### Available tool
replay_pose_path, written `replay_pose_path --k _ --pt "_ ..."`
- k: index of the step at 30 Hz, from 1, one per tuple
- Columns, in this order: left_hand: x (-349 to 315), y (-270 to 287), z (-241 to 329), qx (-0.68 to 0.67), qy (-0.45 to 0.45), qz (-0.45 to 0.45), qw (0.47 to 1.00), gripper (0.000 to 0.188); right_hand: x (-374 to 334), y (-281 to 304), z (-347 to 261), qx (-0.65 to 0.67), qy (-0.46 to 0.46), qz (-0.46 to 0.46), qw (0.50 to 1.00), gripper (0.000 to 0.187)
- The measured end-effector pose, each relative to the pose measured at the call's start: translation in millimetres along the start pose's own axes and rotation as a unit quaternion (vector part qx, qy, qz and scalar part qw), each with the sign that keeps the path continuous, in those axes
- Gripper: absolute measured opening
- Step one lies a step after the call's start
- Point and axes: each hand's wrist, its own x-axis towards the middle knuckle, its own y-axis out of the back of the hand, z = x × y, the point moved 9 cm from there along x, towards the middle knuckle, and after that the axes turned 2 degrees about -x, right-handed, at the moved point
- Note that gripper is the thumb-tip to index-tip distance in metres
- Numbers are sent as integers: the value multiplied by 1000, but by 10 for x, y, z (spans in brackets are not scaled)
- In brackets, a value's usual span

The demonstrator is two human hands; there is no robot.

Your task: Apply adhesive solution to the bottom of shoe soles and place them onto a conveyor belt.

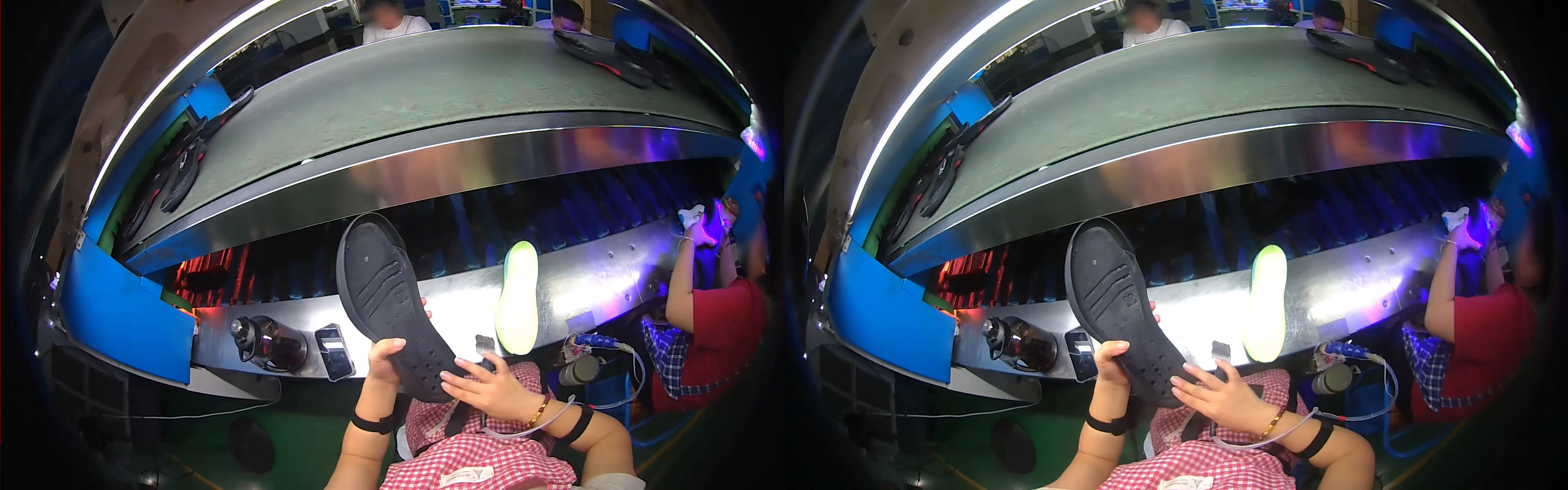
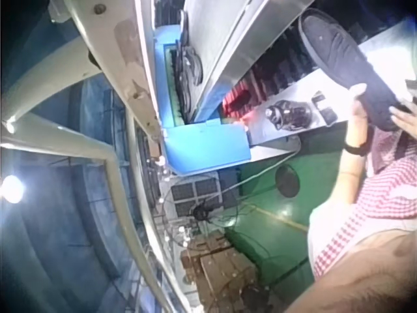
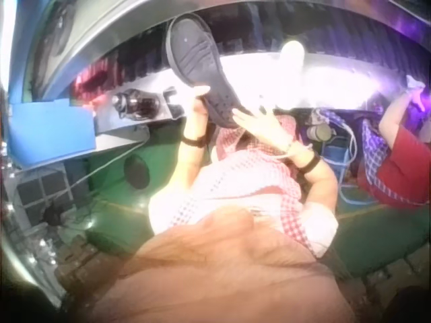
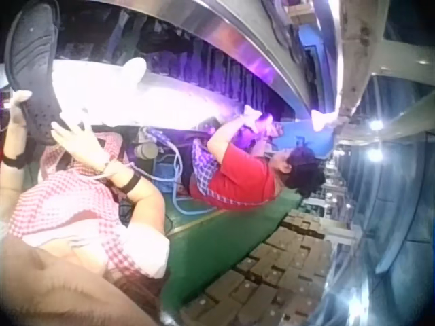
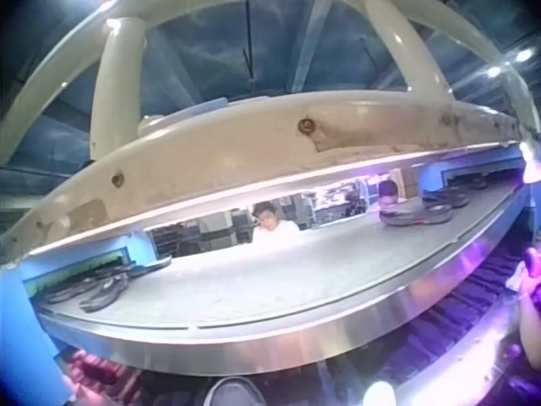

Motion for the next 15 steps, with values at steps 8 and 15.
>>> replay_pose_path --k 8,15 --pt "-23 172 32 68 -115 72 988 72 13 8 167 10 -27 22 999 25" --pt "-120 417 -121 171 -134 134 967 60 49 58 327 98 -46 11 994 27"
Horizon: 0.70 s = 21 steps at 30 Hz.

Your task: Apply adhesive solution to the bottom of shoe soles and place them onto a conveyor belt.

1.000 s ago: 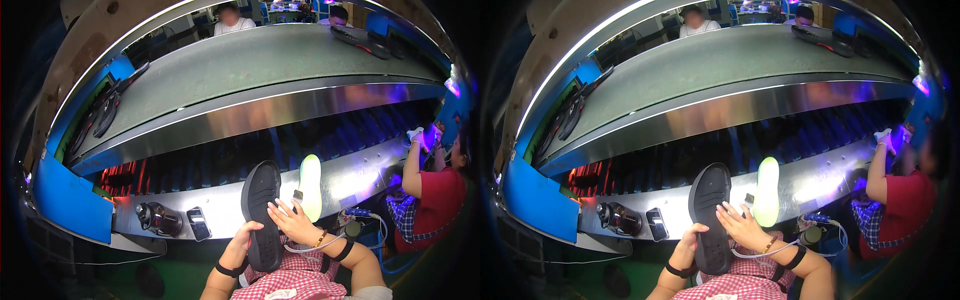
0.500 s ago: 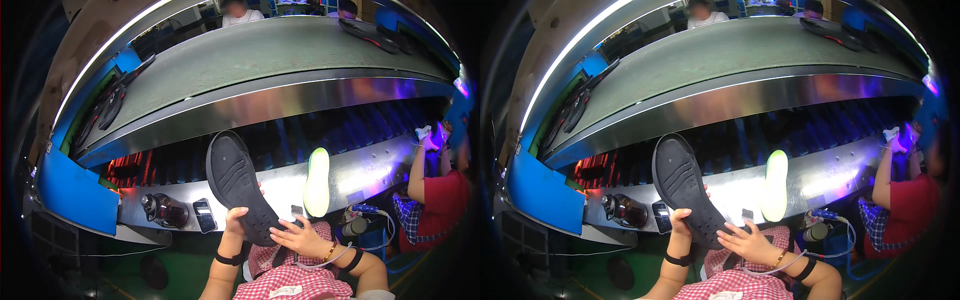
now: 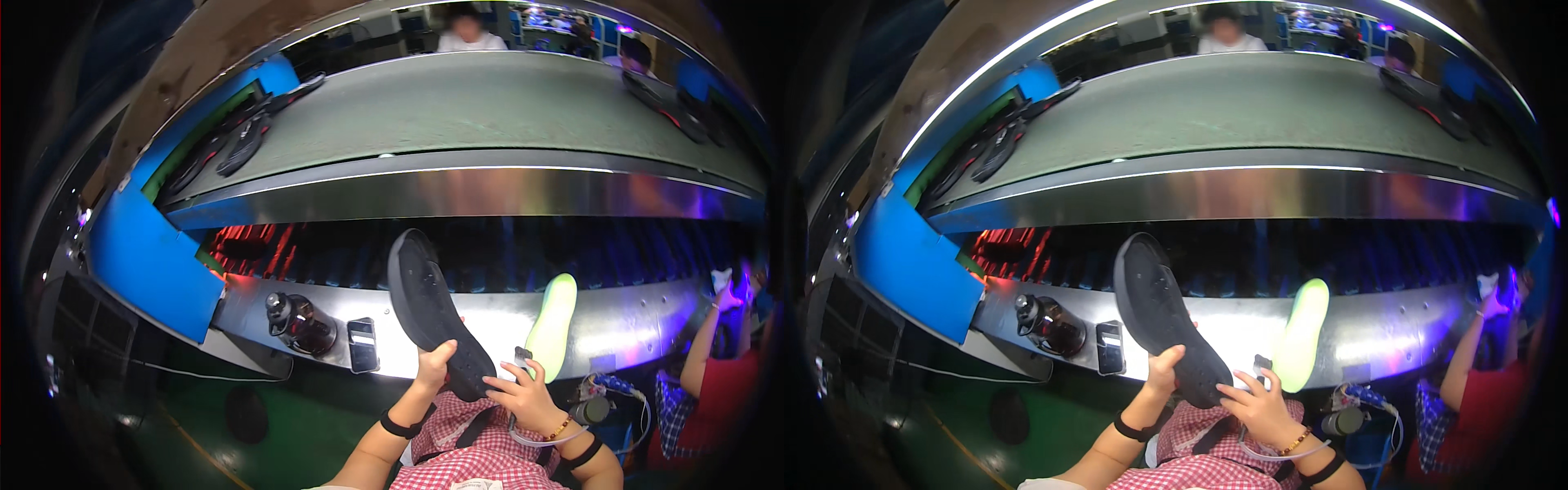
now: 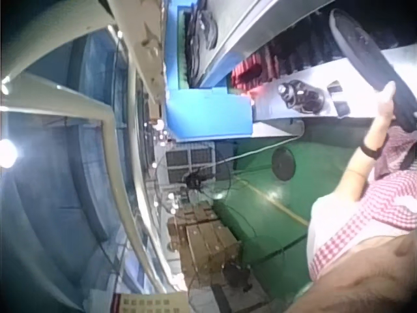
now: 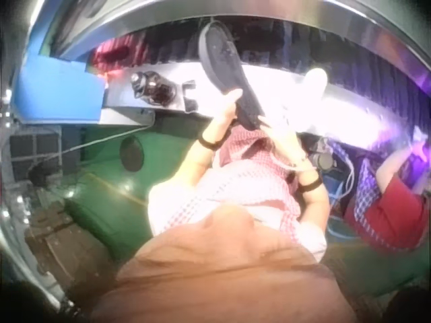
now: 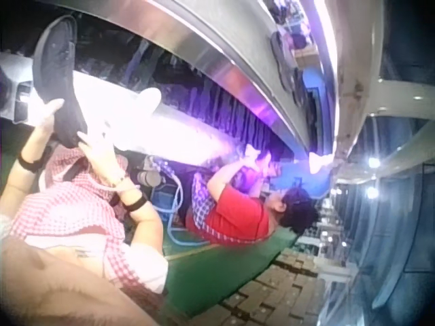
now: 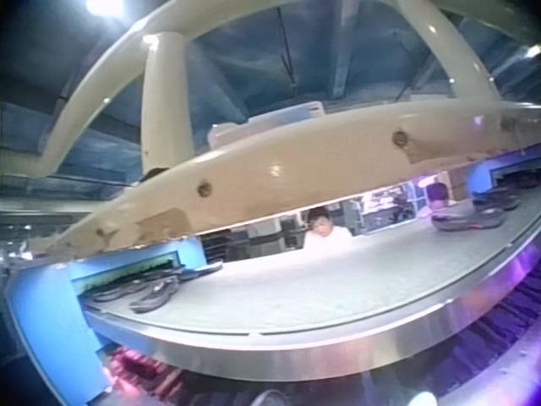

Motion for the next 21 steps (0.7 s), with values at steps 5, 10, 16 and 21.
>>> replay_pose_path --k 5,10,16,21 --pt "5 180 -232 25 110 -14 994 47 -36 354 341 -41 -105 25 993 27" --pt "-84 79 -472 -190 251 -67 947 66 -161 660 862 143 -213 169 952 47" --pt "-98 -318 -565 -311 282 -83 904 106 -275 294 1194 683 -271 296 610 30" --pt "-127 -493 -642 -317 280 -38 905 87 -104 70 1039 760 -268 256 534 28"
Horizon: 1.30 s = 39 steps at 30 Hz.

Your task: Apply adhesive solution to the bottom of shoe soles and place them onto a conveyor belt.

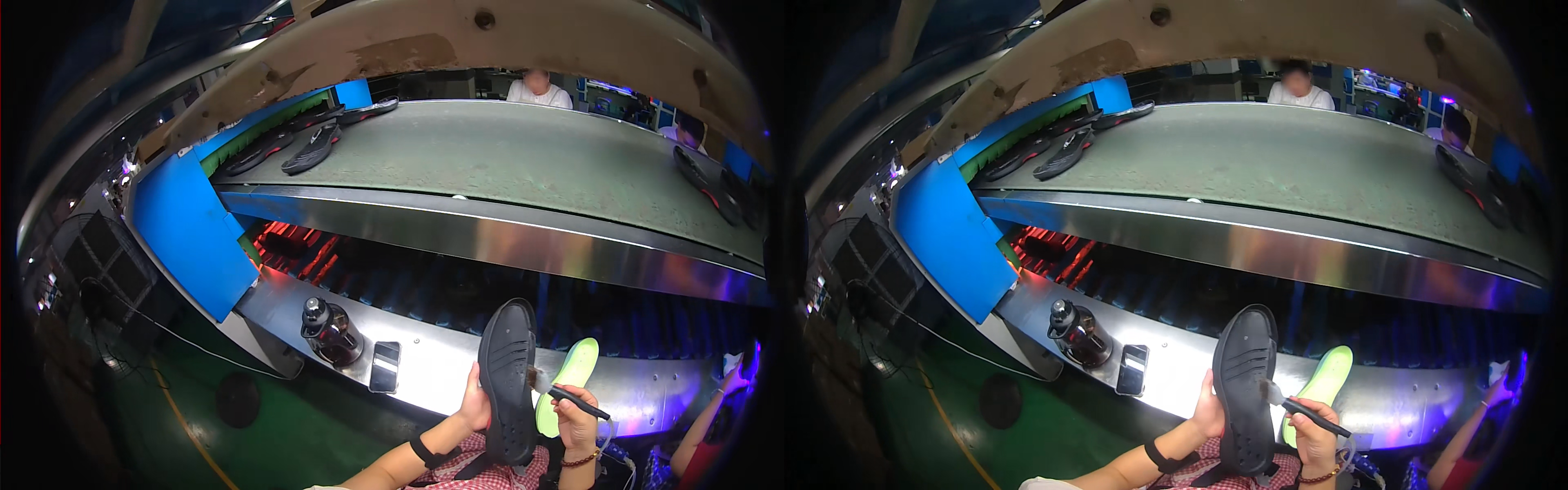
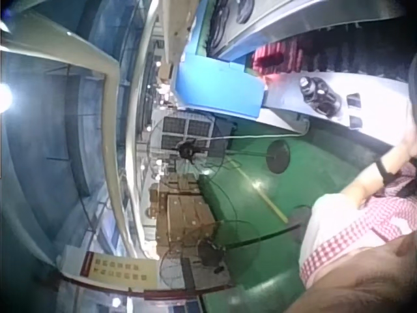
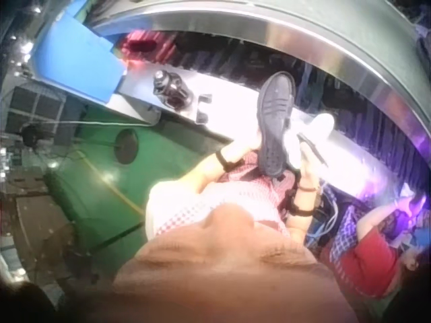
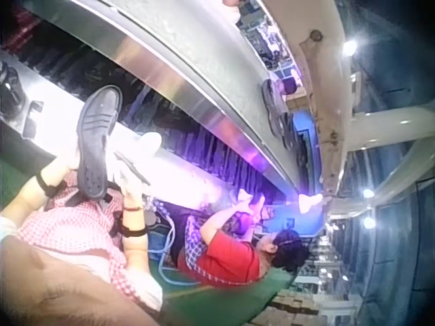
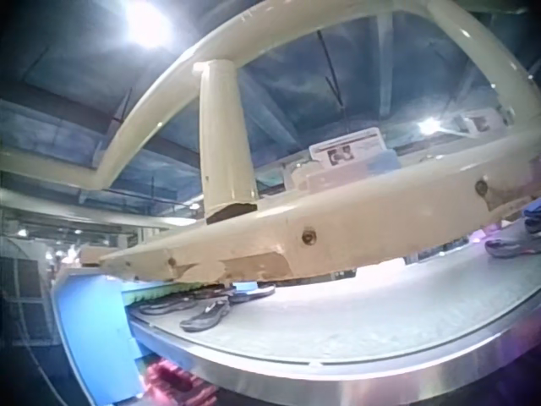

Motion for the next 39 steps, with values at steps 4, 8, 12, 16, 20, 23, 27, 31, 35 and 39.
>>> replay_pose_path --k 4,8,12,16,20,23,27,31,35,39 --pt "-64 -182 -98 -92 50 -83 991 85 22 -104 16 -77 18 -14 997 25" --pt "-157 -217 -110 -62 43 -63 995 96 91 -161 17 -113 14 -22 993 22" --pt "-171 -309 -95 16 18 -69 997 109 221 -215 4 -138 20 -31 990 20" --pt "-162 -490 -130 -29 46 -145 988 95 339 -249 48 -88 -19 -31 995 20" --pt "-162 -479 -132 -21 45 -137 989 85 412 -252 50 -103 -42 -28 993 19" --pt "-201 -529 -138 -10 42 -169 985 89 455 -255 13 -112 -24 -24 993 19" --pt "-216 -546 -114 -9 20 -186 982 99 523 -284 -17 -161 -5 -29 986 18" --pt "-171 -447 -115 -9 26 -140 990 104 614 -378 -88 -190 17 -38 981 18" --pt "-162 -459 -97 -18 5 -150 989 100 671 -555 -138 -229 40 -49 971 18" --pt "-86 -187 -50 63 -69 5 996 90 477 -985 -286 -483 272 -82 828 22"
